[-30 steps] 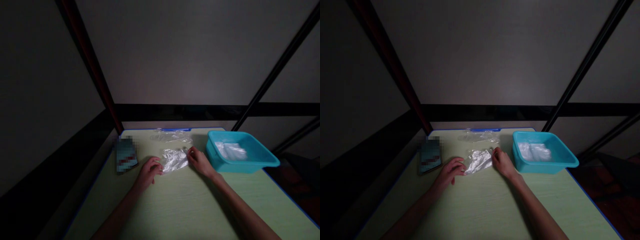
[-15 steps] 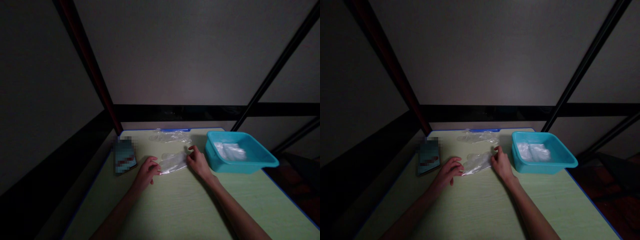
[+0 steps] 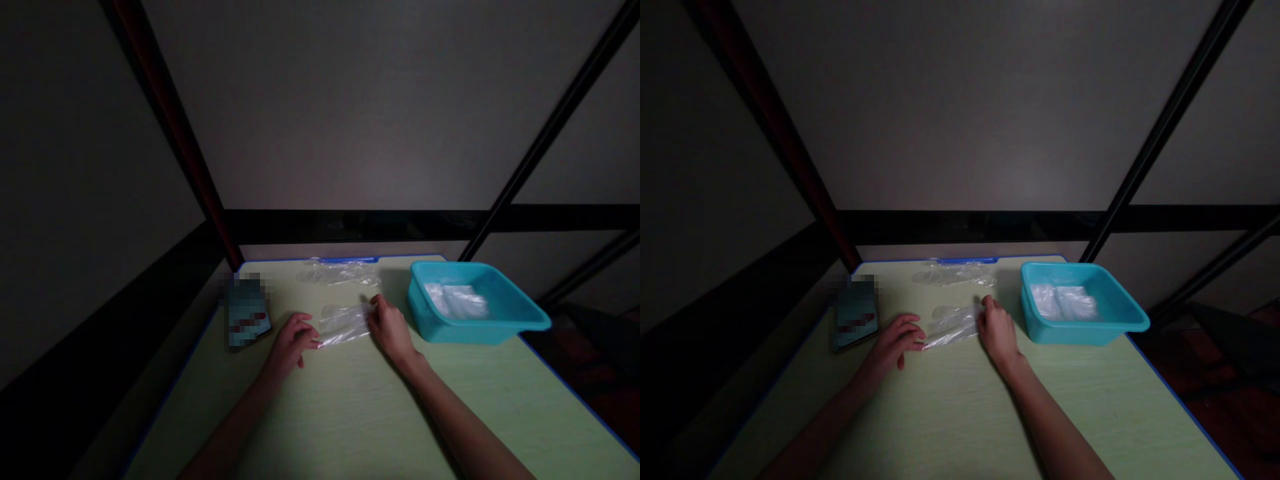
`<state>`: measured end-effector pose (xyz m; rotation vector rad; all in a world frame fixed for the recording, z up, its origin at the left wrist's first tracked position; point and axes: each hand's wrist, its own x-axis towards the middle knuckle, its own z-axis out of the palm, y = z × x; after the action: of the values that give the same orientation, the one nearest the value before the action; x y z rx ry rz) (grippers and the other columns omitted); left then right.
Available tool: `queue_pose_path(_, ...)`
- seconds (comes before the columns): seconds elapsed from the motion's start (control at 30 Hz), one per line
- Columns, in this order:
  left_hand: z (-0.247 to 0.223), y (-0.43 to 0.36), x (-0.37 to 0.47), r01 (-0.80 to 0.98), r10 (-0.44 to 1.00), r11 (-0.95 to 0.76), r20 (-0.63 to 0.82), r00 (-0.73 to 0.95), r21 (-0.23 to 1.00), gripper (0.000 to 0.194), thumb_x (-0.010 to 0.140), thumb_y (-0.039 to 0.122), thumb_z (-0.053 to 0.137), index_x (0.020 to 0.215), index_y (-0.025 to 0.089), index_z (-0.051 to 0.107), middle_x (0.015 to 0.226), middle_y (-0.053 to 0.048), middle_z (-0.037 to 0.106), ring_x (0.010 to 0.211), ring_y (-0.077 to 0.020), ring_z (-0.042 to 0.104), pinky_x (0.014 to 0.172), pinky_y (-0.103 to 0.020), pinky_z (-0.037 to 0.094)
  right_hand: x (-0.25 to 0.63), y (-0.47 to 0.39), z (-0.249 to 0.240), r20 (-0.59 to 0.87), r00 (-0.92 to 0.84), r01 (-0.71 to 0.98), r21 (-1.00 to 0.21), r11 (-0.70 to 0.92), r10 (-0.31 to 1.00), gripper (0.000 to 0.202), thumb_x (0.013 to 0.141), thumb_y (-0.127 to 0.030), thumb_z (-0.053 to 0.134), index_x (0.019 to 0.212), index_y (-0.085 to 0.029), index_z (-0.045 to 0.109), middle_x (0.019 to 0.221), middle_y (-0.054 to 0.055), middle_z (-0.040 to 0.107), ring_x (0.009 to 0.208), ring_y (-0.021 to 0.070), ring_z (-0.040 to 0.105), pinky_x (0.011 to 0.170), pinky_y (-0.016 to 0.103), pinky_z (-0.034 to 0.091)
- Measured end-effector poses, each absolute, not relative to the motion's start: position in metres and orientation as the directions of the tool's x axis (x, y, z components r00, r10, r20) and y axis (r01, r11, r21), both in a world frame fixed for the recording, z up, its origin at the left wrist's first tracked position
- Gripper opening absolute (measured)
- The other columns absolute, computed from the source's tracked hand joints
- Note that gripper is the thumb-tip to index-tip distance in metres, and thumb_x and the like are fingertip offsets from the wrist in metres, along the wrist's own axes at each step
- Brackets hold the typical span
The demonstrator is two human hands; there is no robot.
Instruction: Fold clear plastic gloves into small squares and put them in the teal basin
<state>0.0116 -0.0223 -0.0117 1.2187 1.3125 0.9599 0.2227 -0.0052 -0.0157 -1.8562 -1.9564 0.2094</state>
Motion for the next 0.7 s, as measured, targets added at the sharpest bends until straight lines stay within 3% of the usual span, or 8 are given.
queue_pose_path(0.23,-0.01,-0.022,0.009,0.124,0.981,0.175,-0.183,0.056,0.977,0.036,0.061,0.037,0.05,0.089,0.018,0.04,0.072,-0.002,0.058,0.061,-0.0226,0.066,0.026,-0.014,0.027,0.22,-0.011,-0.01,0.296,-0.038,0.935,-0.326,0.138,0.954,0.025,0.077,-0.007,0.039,0.098,-0.014,0.049,0.097,0.01,0.056,0.077,0.0188,0.057,0.066,0.026,0.042)
queue_pose_path(0.33,-0.009,-0.024,0.008,0.19,0.998,0.067,-0.063,-0.03,0.979,0.03,0.064,0.036,0.047,0.087,0.018,0.041,0.077,-0.002,0.056,0.061,-0.0208,0.065,0.027,-0.015,0.029,0.22,-0.013,-0.007,0.405,-0.156,0.909,-0.298,0.292,0.901,0.034,0.077,-0.007,0.035,0.107,-0.012,0.049,0.107,0.012,0.053,0.095,0.0195,0.052,0.081,0.028,0.041)
queue_pose_path(0.4,-0.006,-0.026,0.011,0.308,0.993,-0.062,0.088,-0.072,0.949,0.021,0.068,0.032,0.045,0.083,0.018,0.044,0.082,-0.004,0.056,0.069,-0.0207,0.064,0.033,-0.018,0.038,0.217,-0.015,-0.006,0.408,-0.287,0.88,-0.245,0.406,0.867,0.043,0.076,-0.008,0.034,0.118,-0.01,0.044,0.12,0.013,0.047,0.11,0.0199,0.043,0.092,0.032,0.034)
queue_pose_path(0.47,-0.003,-0.029,0.017,0.466,0.97,-0.201,0.242,-0.029,0.862,0.013,0.071,0.026,0.043,0.081,0.018,0.048,0.087,-0.006,0.057,0.082,-0.0213,0.062,0.048,-0.024,0.048,0.213,-0.017,-0.007,0.349,-0.381,0.871,-0.176,0.459,0.856,0.051,0.077,-0.013,0.034,0.128,-0.008,0.034,0.133,0.013,0.035,0.122,0.0212,0.03,0.1,0.038,0.023)
queue_pose_path(0.53,0.0,-0.031,0.028,0.603,0.935,-0.33,0.338,0.104,0.727,0.019,0.074,0.02,0.04,0.088,0.017,0.052,0.099,-0.009,0.058,0.097,-0.0219,0.056,0.073,-0.032,0.05,0.209,-0.017,-0.011,0.275,-0.404,0.886,-0.121,0.448,0.872,0.056,0.079,-0.019,0.033,0.133,-0.007,0.026,0.14,0.012,0.023,0.128,0.0223,0.017,0.103,0.043,0.014)
queue_pose_path(0.6,0.001,-0.032,0.043,0.679,0.89,-0.449,0.36,0.28,0.581,0.031,0.078,0.02,0.04,0.106,0.016,0.05,0.12,-0.011,0.05,0.113,-0.0225,0.045,0.093,-0.038,0.039,0.208,-0.016,-0.016,0.214,-0.389,0.906,-0.089,0.415,0.896,0.056,0.082,-0.023,0.029,0.135,-0.006,0.021,0.141,0.012,0.017,0.129,0.0221,0.012,0.103,0.045,0.01)
queue_pose_path(0.7,-0.003,-0.027,0.065,0.699,0.799,-0.602,0.308,0.517,0.387,0.049,0.081,0.033,0.042,0.125,0.011,0.036,0.136,-0.014,0.032,0.126,-0.0232,0.025,0.103,-0.04,0.024,0.209,-0.015,-0.023,0.147,-0.38,0.917,-0.066,0.392,0.913,0.054,0.085,-0.026,0.025,0.134,-0.005,0.022,0.141,0.012,0.014,0.13,0.0218,0.01,0.103,0.044,0.01)
